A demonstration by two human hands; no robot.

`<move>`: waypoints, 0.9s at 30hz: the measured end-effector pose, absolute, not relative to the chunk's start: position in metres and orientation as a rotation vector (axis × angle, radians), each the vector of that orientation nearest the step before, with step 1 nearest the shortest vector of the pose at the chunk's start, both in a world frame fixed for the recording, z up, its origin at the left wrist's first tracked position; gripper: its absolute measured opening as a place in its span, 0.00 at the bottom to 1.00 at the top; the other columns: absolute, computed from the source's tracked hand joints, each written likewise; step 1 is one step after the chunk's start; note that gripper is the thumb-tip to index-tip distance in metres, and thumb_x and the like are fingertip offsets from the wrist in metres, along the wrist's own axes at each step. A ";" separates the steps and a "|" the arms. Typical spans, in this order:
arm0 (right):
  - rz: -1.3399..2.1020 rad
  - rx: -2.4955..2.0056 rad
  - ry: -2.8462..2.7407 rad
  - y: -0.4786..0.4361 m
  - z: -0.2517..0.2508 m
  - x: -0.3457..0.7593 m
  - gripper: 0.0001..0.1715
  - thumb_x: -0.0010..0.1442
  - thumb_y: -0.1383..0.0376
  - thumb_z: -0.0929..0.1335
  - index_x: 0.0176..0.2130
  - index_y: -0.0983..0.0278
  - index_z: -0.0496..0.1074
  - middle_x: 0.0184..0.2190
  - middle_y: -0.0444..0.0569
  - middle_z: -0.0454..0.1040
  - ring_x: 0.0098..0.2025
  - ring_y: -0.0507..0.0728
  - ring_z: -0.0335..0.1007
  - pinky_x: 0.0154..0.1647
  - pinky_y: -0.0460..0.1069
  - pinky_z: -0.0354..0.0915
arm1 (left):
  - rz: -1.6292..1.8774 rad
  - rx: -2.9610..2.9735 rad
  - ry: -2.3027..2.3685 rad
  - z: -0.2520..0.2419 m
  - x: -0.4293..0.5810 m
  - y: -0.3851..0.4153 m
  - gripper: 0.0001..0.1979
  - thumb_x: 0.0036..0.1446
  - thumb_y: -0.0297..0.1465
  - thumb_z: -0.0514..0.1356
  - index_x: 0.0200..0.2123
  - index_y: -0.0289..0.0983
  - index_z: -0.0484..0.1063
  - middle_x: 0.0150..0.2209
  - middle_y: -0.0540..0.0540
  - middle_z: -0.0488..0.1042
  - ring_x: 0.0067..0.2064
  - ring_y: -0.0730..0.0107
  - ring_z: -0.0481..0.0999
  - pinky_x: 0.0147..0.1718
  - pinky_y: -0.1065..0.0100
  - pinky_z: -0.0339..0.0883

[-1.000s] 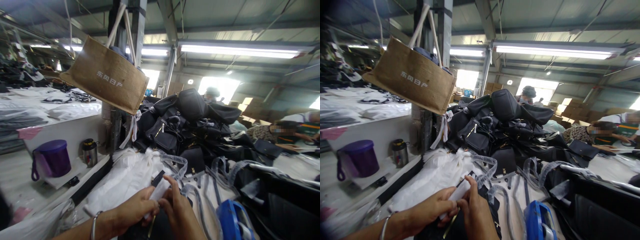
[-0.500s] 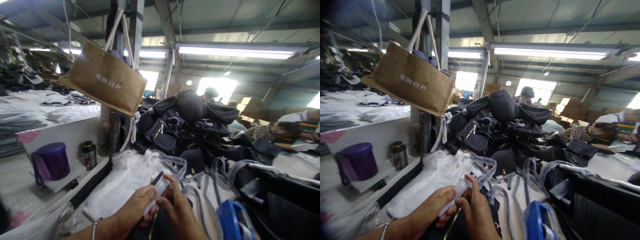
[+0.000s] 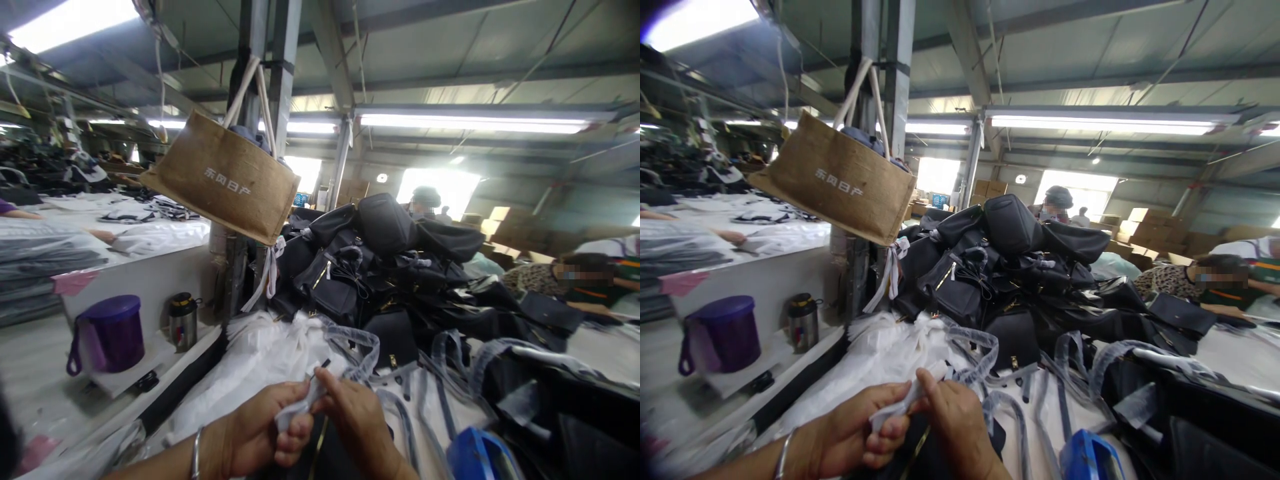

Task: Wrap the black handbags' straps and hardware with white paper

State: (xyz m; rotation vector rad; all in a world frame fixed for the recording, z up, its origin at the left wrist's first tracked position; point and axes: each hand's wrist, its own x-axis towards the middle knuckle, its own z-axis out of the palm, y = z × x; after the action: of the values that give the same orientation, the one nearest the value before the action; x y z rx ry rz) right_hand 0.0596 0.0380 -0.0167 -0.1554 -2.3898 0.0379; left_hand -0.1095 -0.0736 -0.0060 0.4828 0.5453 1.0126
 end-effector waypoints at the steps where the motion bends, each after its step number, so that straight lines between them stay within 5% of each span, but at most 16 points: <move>1: -0.049 -0.129 -2.414 0.039 -0.015 0.060 0.22 0.69 0.69 0.60 0.61 0.66 0.57 0.29 0.47 0.78 0.29 0.56 0.74 0.30 0.48 0.66 | 1.001 0.485 0.560 -0.005 -0.110 -0.074 0.17 0.63 0.42 0.52 0.40 0.32 0.68 0.22 0.54 0.58 0.19 0.79 0.50 0.17 0.75 0.45; 11: -0.270 -0.142 -2.450 0.037 -0.010 0.067 0.17 0.70 0.68 0.58 0.56 0.71 0.60 0.28 0.48 0.75 0.28 0.57 0.68 0.29 0.52 0.63 | 1.055 0.515 0.689 0.005 -0.097 -0.082 0.15 0.63 0.37 0.51 0.41 0.30 0.69 0.26 0.47 0.68 0.22 0.76 0.66 0.19 0.75 0.59; 14: -0.353 -0.114 -2.481 0.036 -0.005 0.067 0.18 0.69 0.68 0.59 0.56 0.73 0.61 0.28 0.49 0.74 0.29 0.57 0.68 0.29 0.52 0.63 | 1.058 0.476 0.696 0.006 -0.099 -0.081 0.21 0.64 0.40 0.51 0.46 0.27 0.69 0.36 0.37 0.75 0.30 0.67 0.77 0.24 0.73 0.68; 18: -0.394 -0.114 -2.553 0.041 0.000 0.073 0.21 0.67 0.70 0.60 0.59 0.70 0.60 0.31 0.50 0.75 0.31 0.59 0.69 0.30 0.52 0.65 | 1.008 0.470 0.650 0.007 -0.104 -0.079 0.24 0.63 0.40 0.52 0.52 0.25 0.67 0.44 0.31 0.76 0.35 0.62 0.79 0.28 0.70 0.71; 23: 0.004 -0.587 -2.421 0.043 -0.017 0.108 0.27 0.70 0.69 0.57 0.66 0.64 0.49 0.40 0.53 0.77 0.36 0.58 0.76 0.35 0.51 0.71 | 1.043 0.483 0.750 0.010 -0.099 -0.085 0.24 0.62 0.38 0.53 0.51 0.21 0.68 0.46 0.25 0.75 0.37 0.62 0.79 0.33 0.69 0.70; 27: 0.228 -0.909 -2.266 0.037 -0.039 0.157 0.22 0.70 0.64 0.57 0.62 0.60 0.57 0.46 0.54 0.77 0.44 0.60 0.77 0.40 0.54 0.72 | 1.122 0.547 0.824 0.013 -0.095 -0.095 0.23 0.63 0.40 0.54 0.47 0.24 0.71 0.48 0.26 0.75 0.43 0.57 0.78 0.44 0.62 0.70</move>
State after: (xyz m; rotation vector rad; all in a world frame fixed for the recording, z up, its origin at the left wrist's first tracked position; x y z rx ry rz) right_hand 0.1566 0.0373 -0.0390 -0.9086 -2.2664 0.2275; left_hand -0.0951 -0.0954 0.0133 0.5470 0.8240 1.1218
